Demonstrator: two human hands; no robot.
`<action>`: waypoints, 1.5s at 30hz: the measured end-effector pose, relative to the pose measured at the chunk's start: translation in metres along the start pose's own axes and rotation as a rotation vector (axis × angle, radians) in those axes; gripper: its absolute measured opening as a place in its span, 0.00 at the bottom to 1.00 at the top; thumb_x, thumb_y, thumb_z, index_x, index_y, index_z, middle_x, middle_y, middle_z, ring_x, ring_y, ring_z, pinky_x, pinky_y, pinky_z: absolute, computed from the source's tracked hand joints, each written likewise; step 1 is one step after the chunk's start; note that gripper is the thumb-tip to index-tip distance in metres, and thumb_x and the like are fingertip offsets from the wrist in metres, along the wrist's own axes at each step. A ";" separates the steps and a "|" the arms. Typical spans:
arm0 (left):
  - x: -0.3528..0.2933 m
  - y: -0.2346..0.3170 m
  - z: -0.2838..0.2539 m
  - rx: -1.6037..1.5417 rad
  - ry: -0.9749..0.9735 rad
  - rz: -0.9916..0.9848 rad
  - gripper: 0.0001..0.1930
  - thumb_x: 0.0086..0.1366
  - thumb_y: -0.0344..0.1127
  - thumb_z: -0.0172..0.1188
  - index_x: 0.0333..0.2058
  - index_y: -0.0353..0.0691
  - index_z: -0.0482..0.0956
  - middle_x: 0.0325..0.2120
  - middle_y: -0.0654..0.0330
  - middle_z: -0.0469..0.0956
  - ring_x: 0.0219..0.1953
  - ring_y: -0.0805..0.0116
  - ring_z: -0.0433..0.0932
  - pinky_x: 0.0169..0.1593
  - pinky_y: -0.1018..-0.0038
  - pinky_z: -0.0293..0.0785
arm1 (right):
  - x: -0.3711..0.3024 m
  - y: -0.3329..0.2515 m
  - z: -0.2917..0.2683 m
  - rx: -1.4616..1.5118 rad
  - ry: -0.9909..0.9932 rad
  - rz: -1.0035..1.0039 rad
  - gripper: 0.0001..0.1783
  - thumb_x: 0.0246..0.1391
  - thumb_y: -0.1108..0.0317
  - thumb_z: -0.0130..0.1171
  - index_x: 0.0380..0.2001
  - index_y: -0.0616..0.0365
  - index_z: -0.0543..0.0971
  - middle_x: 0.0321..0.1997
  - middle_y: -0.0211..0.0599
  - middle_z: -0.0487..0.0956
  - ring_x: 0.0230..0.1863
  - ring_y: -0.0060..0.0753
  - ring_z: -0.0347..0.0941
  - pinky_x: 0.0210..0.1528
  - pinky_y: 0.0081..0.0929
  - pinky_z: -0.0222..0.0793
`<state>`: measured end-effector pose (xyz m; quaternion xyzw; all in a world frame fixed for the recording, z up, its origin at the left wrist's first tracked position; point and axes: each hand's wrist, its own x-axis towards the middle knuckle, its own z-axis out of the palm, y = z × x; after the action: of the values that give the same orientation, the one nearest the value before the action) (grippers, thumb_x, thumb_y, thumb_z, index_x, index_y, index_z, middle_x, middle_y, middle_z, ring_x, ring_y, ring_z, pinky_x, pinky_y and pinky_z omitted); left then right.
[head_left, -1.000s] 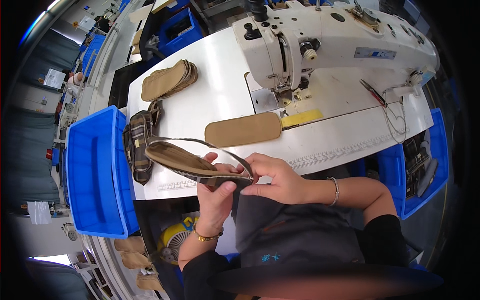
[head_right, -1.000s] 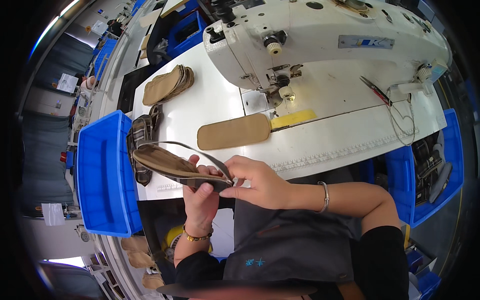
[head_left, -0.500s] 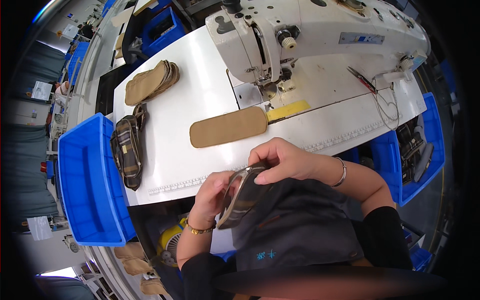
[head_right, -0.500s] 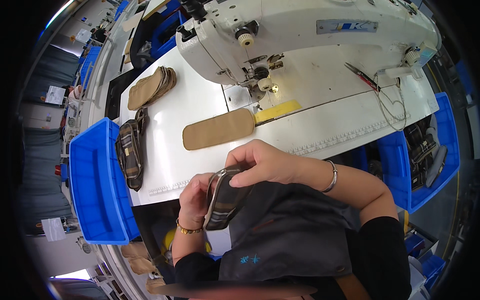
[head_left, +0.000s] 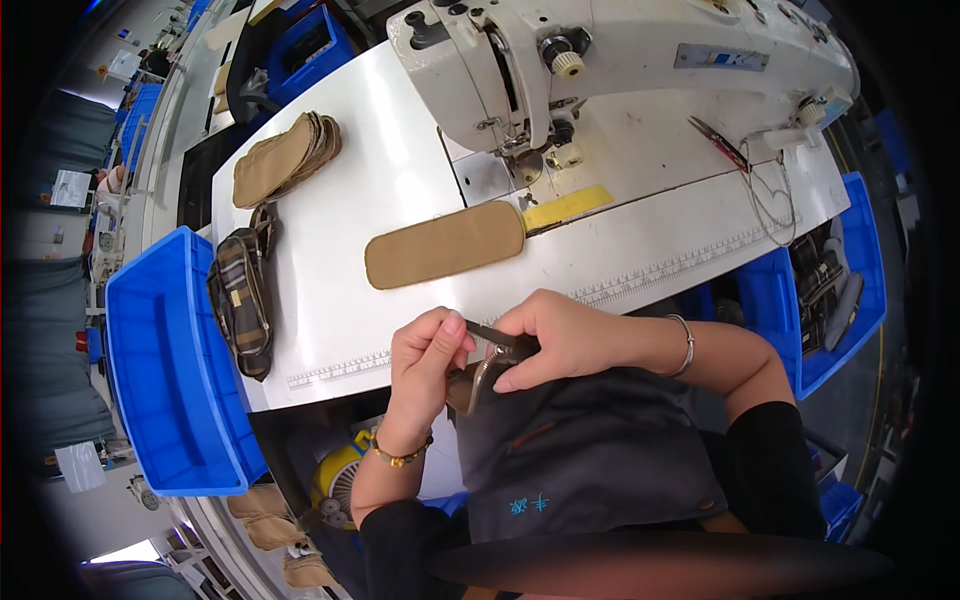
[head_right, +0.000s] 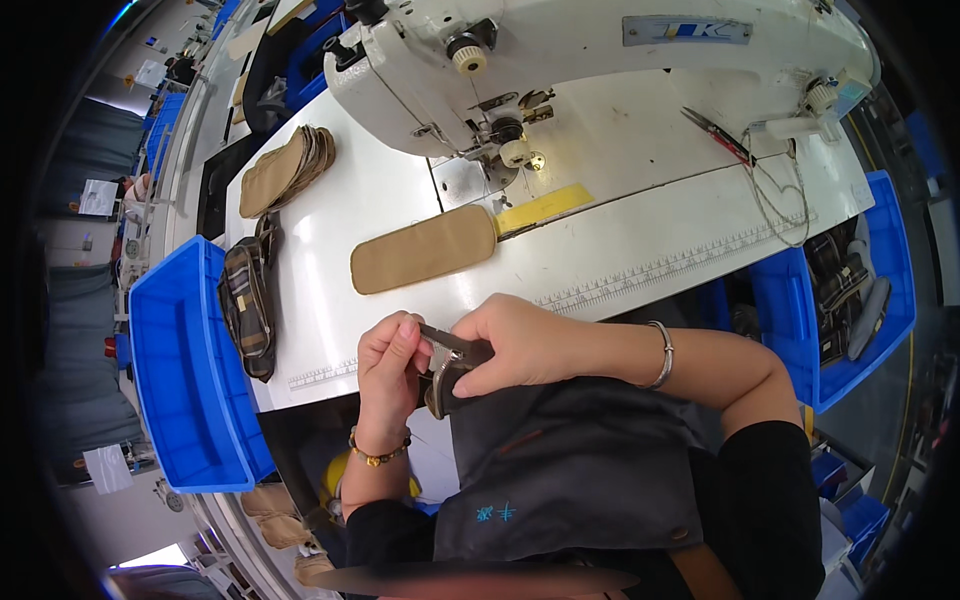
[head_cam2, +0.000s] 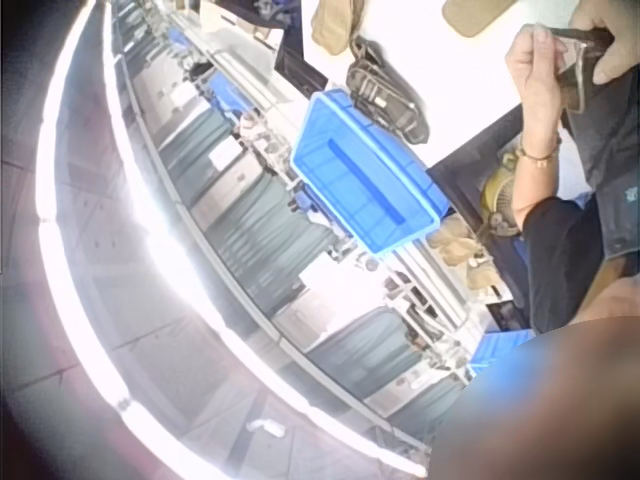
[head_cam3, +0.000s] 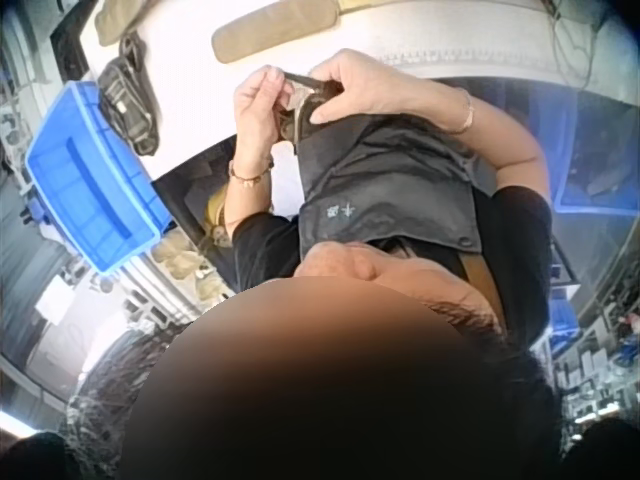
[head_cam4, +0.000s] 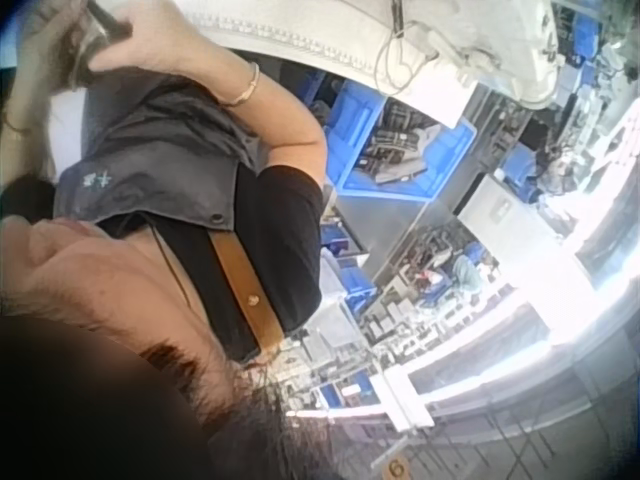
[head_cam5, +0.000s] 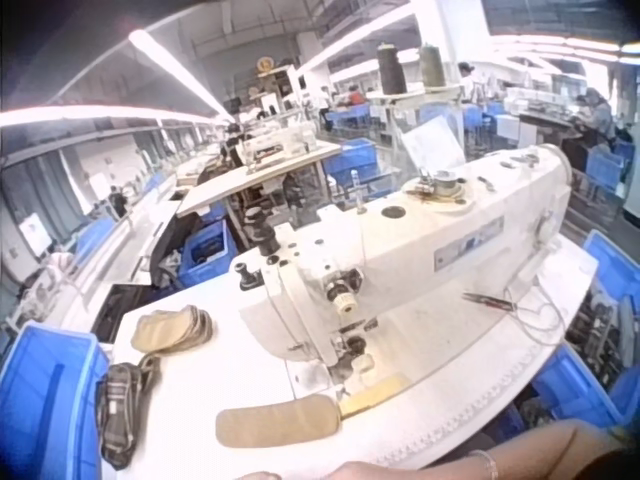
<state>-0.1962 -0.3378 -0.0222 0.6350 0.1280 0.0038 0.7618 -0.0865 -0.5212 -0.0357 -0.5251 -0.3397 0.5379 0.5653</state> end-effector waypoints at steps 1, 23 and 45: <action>0.001 -0.002 -0.006 0.050 0.039 -0.007 0.19 0.74 0.42 0.53 0.25 0.38 0.77 0.21 0.68 0.74 0.21 0.84 0.62 0.26 0.84 0.56 | 0.000 -0.002 0.001 0.055 0.067 -0.034 0.15 0.49 0.67 0.70 0.34 0.67 0.80 0.29 0.30 0.80 0.31 0.15 0.72 0.35 0.19 0.69; -0.023 -0.026 0.006 -0.116 -0.036 -0.140 0.08 0.56 0.26 0.72 0.34 0.33 0.82 0.29 0.66 0.81 0.30 0.81 0.76 0.35 0.82 0.73 | 0.008 0.021 0.015 0.182 0.263 -0.241 0.07 0.62 0.69 0.57 0.35 0.63 0.76 0.31 0.28 0.78 0.34 0.17 0.70 0.39 0.21 0.68; 0.027 0.087 0.012 1.155 -0.112 0.211 0.09 0.71 0.33 0.53 0.37 0.32 0.77 0.21 0.48 0.75 0.23 0.51 0.75 0.30 0.68 0.71 | 0.004 0.007 -0.078 -1.522 0.460 -0.482 0.15 0.56 0.62 0.60 0.44 0.57 0.79 0.52 0.39 0.79 0.29 0.32 0.78 0.26 0.29 0.74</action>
<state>-0.1537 -0.3284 0.0589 0.9556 0.0052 -0.0243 0.2937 -0.0131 -0.5362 -0.0598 -0.7736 -0.5899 -0.0956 0.2109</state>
